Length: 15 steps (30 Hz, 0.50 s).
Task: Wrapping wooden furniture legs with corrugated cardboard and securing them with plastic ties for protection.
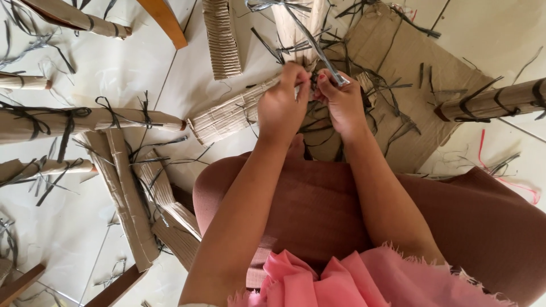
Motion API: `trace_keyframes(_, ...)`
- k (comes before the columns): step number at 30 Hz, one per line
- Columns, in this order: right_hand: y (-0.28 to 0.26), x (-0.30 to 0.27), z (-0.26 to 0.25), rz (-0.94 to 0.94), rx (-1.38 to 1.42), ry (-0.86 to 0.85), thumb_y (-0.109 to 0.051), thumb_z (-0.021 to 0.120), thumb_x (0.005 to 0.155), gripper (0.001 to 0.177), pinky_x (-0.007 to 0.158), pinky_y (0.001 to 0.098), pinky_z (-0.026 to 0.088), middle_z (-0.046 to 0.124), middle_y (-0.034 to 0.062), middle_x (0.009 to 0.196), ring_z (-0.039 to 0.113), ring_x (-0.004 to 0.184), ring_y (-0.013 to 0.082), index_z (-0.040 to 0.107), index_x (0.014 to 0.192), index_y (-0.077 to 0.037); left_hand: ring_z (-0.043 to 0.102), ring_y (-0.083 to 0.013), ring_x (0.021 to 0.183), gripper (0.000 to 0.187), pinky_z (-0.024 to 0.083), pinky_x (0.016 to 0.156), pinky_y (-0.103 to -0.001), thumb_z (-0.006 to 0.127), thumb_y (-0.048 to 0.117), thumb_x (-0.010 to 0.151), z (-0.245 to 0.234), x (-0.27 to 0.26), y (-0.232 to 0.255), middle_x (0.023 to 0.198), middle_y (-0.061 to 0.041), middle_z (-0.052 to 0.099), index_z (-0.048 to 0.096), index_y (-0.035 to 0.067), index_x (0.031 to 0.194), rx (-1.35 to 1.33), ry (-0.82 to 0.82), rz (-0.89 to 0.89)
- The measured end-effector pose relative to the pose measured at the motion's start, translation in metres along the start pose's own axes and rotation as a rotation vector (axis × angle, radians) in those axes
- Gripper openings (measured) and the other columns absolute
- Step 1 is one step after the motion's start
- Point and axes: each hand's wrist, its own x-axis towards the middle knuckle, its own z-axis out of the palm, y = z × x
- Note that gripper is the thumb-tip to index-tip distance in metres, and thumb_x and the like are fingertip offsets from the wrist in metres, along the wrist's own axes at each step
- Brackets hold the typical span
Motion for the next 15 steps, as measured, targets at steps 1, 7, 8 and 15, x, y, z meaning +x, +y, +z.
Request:
trace_keyframes(1,0.003,0.002,-0.003,0.005,0.000,-0.010,-0.015,0.077,0.099,0.020,0.068,0.0416,0.068,0.063,0.0145,0.071,0.073,0.068,0.0238,0.070,0.095,0.003,0.075,-0.0285,0.066,0.030,0.062,0.061,-0.043,0.076,0.018,0.087,-0.002,0.000,0.001,0.074,-0.006,0.076,0.049,0.019,0.100,0.150,-0.014,0.047)
trace_keyframes(7,-0.007,-0.002,0.004,-0.009,-0.041,-0.051,-0.011,0.071,0.101,0.014,0.070,0.0352,0.068,0.065,0.0110,0.076,0.070,0.069,0.0165,0.069,0.097,0.002,0.070,-0.0227,0.053,0.031,0.059,0.061,-0.035,0.080,0.034,0.081,0.021,-0.001,-0.020,0.058,0.002,0.068,0.052,0.027,0.094,0.270,0.106,0.116)
trace_keyframes(8,-0.009,-0.003,0.003,-0.007,-0.042,-0.052,-0.011,0.071,0.101,0.014,0.070,0.0352,0.068,0.065,0.0110,0.076,0.070,0.069,0.0165,0.069,0.097,0.002,0.070,-0.0227,0.053,0.031,0.059,0.061,-0.035,0.080,0.034,0.081,0.024,0.000,-0.021,0.058,0.002,0.068,0.052,0.027,0.094,0.271,0.106,0.114)
trace_keyframes(15,-0.029,-0.008,0.001,-0.198,-0.377,-0.095,0.000,0.078,0.097,0.005,0.067,0.0306,0.062,0.066,0.0104,0.072,0.068,0.067,0.0133,0.075,0.095,0.002,0.060,-0.0190,0.044,0.032,0.056,0.063,-0.033,0.075,0.024,0.076,0.038,0.001,-0.030,0.049,0.006,0.056,0.043,0.024,0.079,0.297,0.288,0.205)
